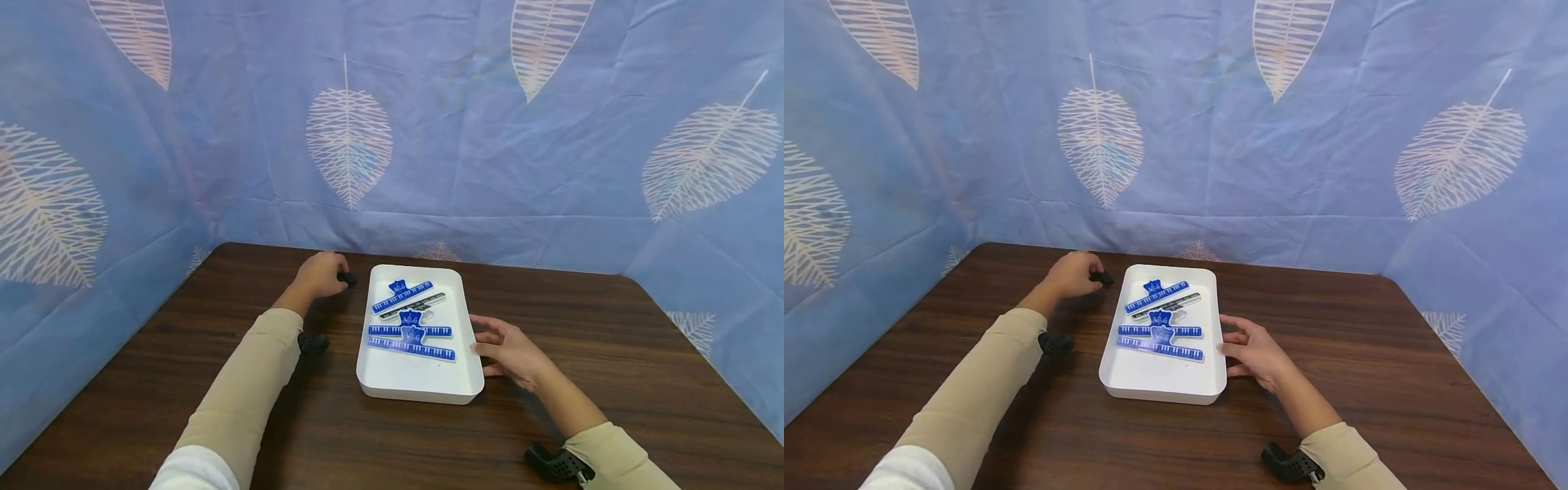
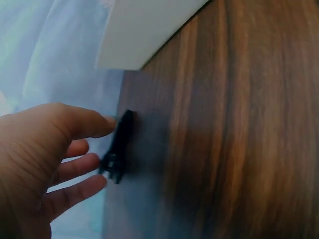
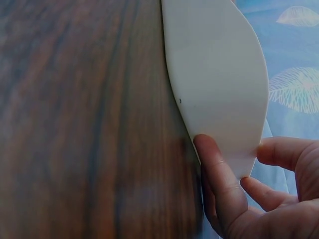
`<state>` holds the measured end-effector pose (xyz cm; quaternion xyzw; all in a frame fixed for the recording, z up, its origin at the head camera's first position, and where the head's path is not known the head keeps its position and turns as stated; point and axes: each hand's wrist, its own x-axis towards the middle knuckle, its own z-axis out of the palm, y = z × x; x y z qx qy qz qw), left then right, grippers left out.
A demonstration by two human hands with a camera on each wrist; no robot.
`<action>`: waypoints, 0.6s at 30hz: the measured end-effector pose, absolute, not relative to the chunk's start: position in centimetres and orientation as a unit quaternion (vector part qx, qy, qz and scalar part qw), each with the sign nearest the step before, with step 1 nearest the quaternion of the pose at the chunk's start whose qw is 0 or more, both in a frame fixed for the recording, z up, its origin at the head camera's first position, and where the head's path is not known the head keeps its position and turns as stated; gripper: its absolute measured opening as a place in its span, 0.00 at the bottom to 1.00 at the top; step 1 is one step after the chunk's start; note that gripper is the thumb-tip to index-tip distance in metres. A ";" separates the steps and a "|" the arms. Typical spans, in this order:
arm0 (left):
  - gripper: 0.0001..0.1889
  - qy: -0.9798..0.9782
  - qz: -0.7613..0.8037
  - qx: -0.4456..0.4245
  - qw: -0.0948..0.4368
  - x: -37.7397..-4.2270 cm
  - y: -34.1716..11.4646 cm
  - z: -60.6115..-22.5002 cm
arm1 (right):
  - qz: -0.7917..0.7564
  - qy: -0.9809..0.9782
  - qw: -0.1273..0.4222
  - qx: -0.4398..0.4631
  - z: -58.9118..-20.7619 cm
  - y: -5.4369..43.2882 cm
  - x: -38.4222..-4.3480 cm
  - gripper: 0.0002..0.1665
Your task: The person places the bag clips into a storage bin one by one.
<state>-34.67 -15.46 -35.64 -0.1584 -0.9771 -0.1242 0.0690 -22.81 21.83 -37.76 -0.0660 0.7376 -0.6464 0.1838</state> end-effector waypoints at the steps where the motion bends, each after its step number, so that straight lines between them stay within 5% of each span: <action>1: 0.14 -0.978 -0.128 -0.147 0.074 -34.8 -15.4 -35.9 | -0.647 0.737 0.184 -0.066 -37.7 21.9 -22.8 0.40; 8: 0.20 -0.979 -0.157 -0.070 0.110 -35.6 -15.4 -37.2 | -0.647 0.736 0.186 -0.070 -37.5 22.0 -22.7 0.40; 18: 0.42 -0.982 -0.179 -0.030 0.054 -36.4 -14.8 -37.9 | -0.649 0.733 0.190 -0.071 -37.7 22.1 -22.8 0.41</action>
